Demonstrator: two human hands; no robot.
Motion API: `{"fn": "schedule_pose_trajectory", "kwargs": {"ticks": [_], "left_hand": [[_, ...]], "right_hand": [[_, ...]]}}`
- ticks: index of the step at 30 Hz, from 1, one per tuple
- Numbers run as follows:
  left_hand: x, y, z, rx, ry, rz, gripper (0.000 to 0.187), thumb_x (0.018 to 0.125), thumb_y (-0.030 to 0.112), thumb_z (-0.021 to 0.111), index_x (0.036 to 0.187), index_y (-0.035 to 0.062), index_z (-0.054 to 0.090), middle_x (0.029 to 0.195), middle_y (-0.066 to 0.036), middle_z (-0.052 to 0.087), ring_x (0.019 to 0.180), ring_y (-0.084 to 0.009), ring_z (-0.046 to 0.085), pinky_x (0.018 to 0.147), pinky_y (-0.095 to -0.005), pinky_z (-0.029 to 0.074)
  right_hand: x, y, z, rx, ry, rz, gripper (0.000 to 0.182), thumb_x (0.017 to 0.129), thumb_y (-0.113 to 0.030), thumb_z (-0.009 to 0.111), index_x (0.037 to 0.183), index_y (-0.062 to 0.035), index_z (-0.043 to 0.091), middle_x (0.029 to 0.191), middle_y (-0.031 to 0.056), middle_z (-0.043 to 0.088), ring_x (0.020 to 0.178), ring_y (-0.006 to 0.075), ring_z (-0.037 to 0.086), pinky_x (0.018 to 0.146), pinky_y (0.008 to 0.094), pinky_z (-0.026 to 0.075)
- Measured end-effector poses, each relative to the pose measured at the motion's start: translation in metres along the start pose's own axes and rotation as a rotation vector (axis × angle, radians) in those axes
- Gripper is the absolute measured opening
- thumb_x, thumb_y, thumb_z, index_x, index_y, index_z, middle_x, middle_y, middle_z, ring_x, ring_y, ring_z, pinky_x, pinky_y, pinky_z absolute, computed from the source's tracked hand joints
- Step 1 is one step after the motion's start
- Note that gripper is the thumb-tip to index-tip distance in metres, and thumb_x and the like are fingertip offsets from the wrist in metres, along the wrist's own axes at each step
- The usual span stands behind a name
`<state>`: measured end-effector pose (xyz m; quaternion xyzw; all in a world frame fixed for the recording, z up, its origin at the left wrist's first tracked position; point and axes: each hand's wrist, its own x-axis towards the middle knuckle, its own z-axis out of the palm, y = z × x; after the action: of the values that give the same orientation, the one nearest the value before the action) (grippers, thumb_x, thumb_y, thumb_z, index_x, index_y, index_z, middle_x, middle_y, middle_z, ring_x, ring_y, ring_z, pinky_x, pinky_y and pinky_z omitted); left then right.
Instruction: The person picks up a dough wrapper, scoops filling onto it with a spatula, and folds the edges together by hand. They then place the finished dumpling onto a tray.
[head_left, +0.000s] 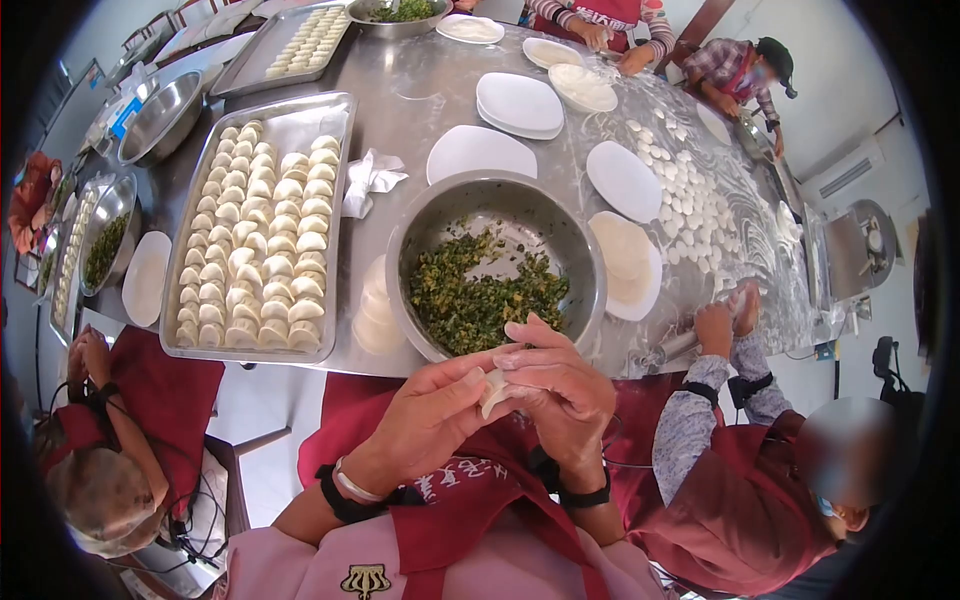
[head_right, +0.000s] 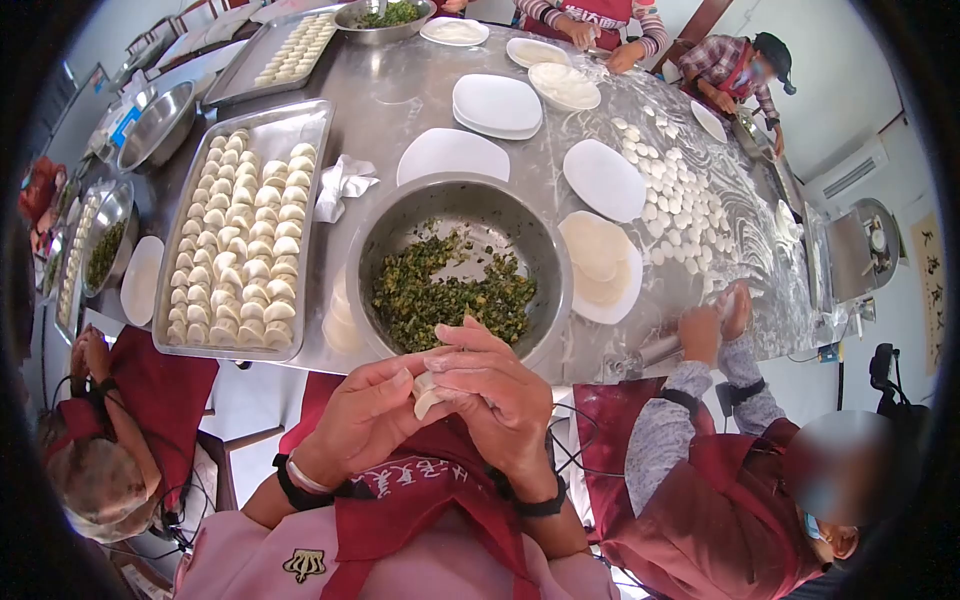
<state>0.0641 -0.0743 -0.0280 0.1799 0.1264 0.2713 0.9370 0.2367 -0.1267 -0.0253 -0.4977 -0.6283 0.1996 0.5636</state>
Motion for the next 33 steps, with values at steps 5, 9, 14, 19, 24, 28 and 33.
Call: {"fn": "schedule_pose_trajectory", "kwargs": {"ticks": [5,9,14,19,24,28,33], "left_hand": [[0.0,0.004,0.002,0.02,-0.009,-0.01,0.048,0.108,0.02,0.042,0.144,-0.0106,0.037,0.136,-0.016,0.053,0.128,-0.0217,0.053,0.111,-0.037,0.043],[-0.001,0.006,-0.002,0.059,-0.036,-0.03,0.054,0.107,0.027,0.043,0.144,-0.0115,0.035,0.137,-0.018,0.052,0.129,-0.0247,0.053,0.112,-0.0405,0.041],[-0.002,0.004,-0.001,0.074,-0.014,-0.032,0.056,0.107,0.031,0.044,0.142,-0.0108,0.038,0.137,-0.017,0.053,0.128,-0.0248,0.053,0.112,-0.0423,0.041],[0.0,0.002,-0.004,0.063,0.046,-0.032,0.057,0.106,0.033,0.045,0.144,-0.0092,0.037,0.138,-0.018,0.052,0.13,-0.0247,0.051,0.112,-0.043,0.04],[0.002,0.001,-0.003,0.145,-0.016,0.033,0.055,0.105,0.024,0.05,0.147,-0.0081,0.034,0.139,-0.014,0.051,0.129,-0.0217,0.051,0.109,-0.0392,0.045],[0.003,-0.004,-0.005,0.388,-0.038,0.211,0.055,0.101,0.01,0.057,0.148,-0.0069,0.035,0.139,-0.012,0.052,0.126,-0.0192,0.052,0.105,-0.0358,0.047],[0.001,-0.008,-0.009,0.483,0.029,0.275,0.052,0.099,0.003,0.057,0.147,-0.0062,0.038,0.138,-0.011,0.054,0.123,-0.0173,0.054,0.104,-0.0344,0.047]], "right_hand": [[0.002,-0.001,-0.003,-0.055,-0.054,0.007,0.022,0.077,-0.008,0.078,0.097,-0.003,0.072,0.109,0.012,0.073,0.121,0.0365,0.061,0.102,0.0498,0.048],[0.01,-0.017,-0.002,-0.067,-0.117,0.111,0.027,0.074,-0.009,0.079,0.1,-0.0043,0.072,0.112,0.0108,0.073,0.124,0.0363,0.059,0.103,0.0515,0.047],[0.008,0.001,-0.004,0.043,-0.216,-0.051,0.026,0.072,-0.009,0.08,0.097,-0.0076,0.072,0.112,0.0085,0.073,0.127,0.0368,0.057,0.108,0.0532,0.042],[0.007,0.0,-0.005,-0.098,-0.224,-0.071,0.022,0.073,-0.007,0.079,0.094,-0.0095,0.073,0.108,0.006,0.074,0.124,0.0365,0.06,0.108,0.0522,0.041],[0.007,-0.004,0.003,-0.098,-0.12,-0.016,0.023,0.077,-0.004,0.077,0.099,-0.0072,0.074,0.106,0.0107,0.074,0.118,0.0382,0.063,0.105,0.0496,0.045],[-0.001,-0.006,0.018,0.017,0.153,0.098,0.019,0.08,-0.002,0.076,0.099,-0.0042,0.073,0.105,0.0148,0.073,0.118,0.0383,0.063,0.102,0.0481,0.048],[0.004,-0.01,0.026,-0.055,0.182,0.031,0.015,0.082,-0.001,0.075,0.096,-0.0031,0.072,0.104,0.0141,0.074,0.113,0.0368,0.066,0.1,0.0484,0.05]]}}
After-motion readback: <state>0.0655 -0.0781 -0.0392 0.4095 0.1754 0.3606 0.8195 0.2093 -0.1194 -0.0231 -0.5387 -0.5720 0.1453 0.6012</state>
